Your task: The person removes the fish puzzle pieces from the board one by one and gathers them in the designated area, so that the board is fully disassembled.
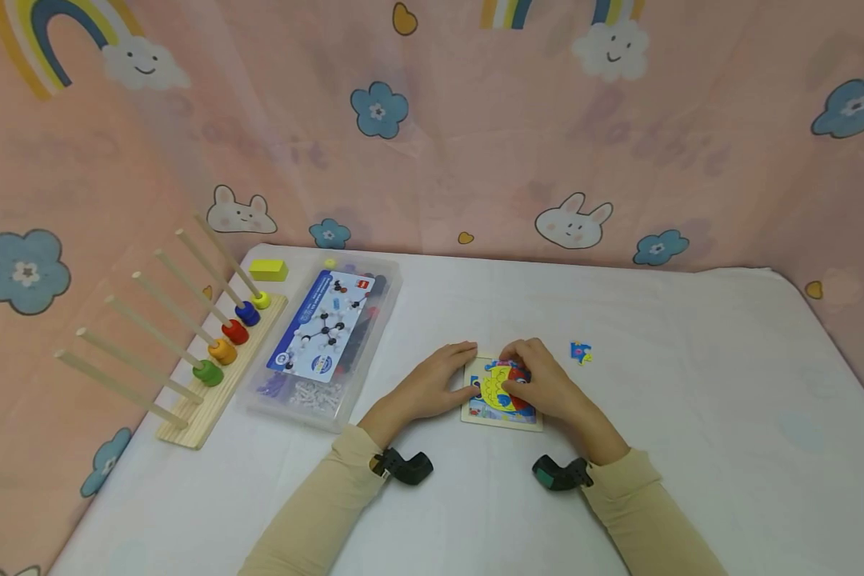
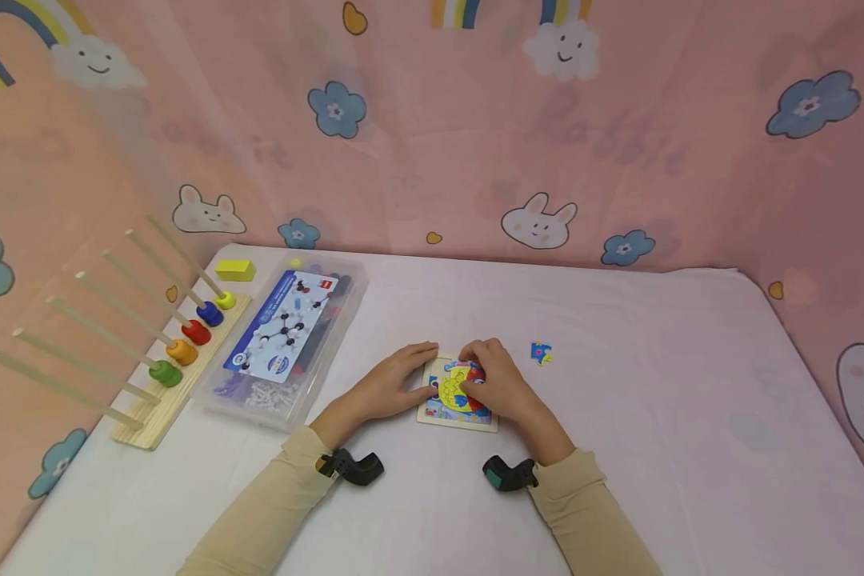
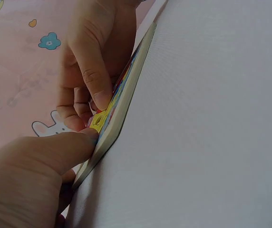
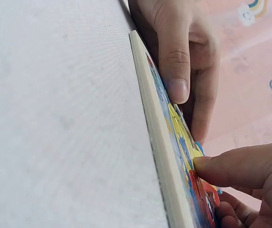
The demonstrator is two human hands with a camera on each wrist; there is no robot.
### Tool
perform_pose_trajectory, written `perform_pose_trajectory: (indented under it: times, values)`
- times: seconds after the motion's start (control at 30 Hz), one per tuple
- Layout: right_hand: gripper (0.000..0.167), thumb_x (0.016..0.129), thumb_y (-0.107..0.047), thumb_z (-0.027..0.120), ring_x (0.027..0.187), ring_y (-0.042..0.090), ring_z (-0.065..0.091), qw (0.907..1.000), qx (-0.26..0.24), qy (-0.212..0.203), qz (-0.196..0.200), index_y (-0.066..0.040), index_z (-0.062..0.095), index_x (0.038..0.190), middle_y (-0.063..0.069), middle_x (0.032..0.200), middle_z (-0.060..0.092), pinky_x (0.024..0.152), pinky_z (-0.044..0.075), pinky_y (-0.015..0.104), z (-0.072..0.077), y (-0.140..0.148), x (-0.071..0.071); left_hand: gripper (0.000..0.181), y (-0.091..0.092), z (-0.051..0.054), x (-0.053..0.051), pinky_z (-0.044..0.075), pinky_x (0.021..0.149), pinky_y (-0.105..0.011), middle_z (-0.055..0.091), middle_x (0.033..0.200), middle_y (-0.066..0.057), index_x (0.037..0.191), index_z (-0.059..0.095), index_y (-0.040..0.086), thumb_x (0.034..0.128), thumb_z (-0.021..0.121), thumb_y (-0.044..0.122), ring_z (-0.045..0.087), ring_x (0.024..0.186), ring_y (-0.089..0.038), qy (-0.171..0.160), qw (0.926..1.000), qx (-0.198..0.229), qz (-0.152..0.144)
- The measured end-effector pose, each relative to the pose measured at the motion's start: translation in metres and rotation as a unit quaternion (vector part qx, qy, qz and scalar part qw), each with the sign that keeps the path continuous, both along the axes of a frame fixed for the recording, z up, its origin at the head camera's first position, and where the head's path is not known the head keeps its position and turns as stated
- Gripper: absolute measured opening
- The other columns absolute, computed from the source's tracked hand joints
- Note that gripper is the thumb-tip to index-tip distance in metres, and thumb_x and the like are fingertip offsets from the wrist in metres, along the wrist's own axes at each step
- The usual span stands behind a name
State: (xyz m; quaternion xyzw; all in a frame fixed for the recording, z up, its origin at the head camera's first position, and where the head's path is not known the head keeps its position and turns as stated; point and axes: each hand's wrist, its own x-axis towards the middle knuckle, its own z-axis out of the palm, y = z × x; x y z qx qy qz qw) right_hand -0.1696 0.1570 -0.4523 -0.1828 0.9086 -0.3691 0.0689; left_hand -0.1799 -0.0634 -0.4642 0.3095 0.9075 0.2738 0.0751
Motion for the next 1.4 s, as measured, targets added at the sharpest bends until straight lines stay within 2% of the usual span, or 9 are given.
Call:
perform_pose_trajectory:
  times: [0.33,0.6,0.87,1.2,1.4]
  values:
    - [0.030,0.086,-0.008,0.065,0.101,0.026,0.051,0.9984,-0.044,-0.008,-0.034,-0.003,0.058,0.115,0.013,0.114,0.054,0.095,0.045,0.045,-0.0039,0.0010,0.0021,0.064,-0.0004,-0.0019,0.0001,0.028,0.116,-0.039,0.037,0.151,-0.009,0.143,0.040,0.002,0.0915,0.061,0.035,0.031,0.141,-0.025,0.012,0.9999,0.003,-0.003]
    - [0.030,0.087,-0.007,0.064,0.104,0.026,0.053,0.9976,-0.055,-0.008,-0.041,-0.004,0.061,0.117,0.012,0.116,0.057,0.096,0.046,0.046,-0.0067,0.0030,0.0037,0.066,0.0007,-0.0013,0.0004,0.027,0.117,-0.037,0.035,0.152,-0.005,0.144,0.039,0.005,0.0915,0.060,0.038,0.030,0.142,-0.022,-0.008,1.0000,-0.004,0.000]
    - [0.031,0.089,-0.009,0.064,0.102,0.025,0.053,0.9983,-0.045,0.004,-0.036,-0.004,0.061,0.119,0.013,0.117,0.058,0.094,0.047,0.047,-0.0067,0.0042,0.0033,0.065,0.0005,-0.0014,-0.0006,0.027,0.116,-0.036,0.036,0.152,-0.005,0.144,0.040,0.005,0.0915,0.061,0.037,0.030,0.141,-0.022,0.000,1.0000,-0.004,0.000]
    - [0.030,0.088,-0.009,0.065,0.093,0.021,0.050,0.9979,-0.054,0.009,-0.034,-0.004,0.062,0.118,0.011,0.108,0.057,0.083,0.047,0.032,-0.0052,0.0058,0.0008,0.066,-0.0013,-0.0009,-0.0004,0.027,0.116,-0.036,0.035,0.152,-0.005,0.144,0.039,0.004,0.0917,0.060,0.038,0.030,0.141,-0.022,0.000,1.0000,-0.003,-0.002]
    - [0.030,0.088,-0.009,0.065,0.089,0.020,0.048,0.9977,-0.058,-0.014,-0.032,-0.005,0.062,0.118,0.009,0.103,0.056,0.076,0.044,0.023,-0.0016,0.0097,-0.0004,0.065,-0.0005,-0.0008,-0.0002,0.026,0.117,-0.037,0.035,0.152,-0.005,0.144,0.039,0.004,0.0916,0.060,0.037,0.029,0.142,-0.023,-0.007,1.0000,0.000,-0.003]
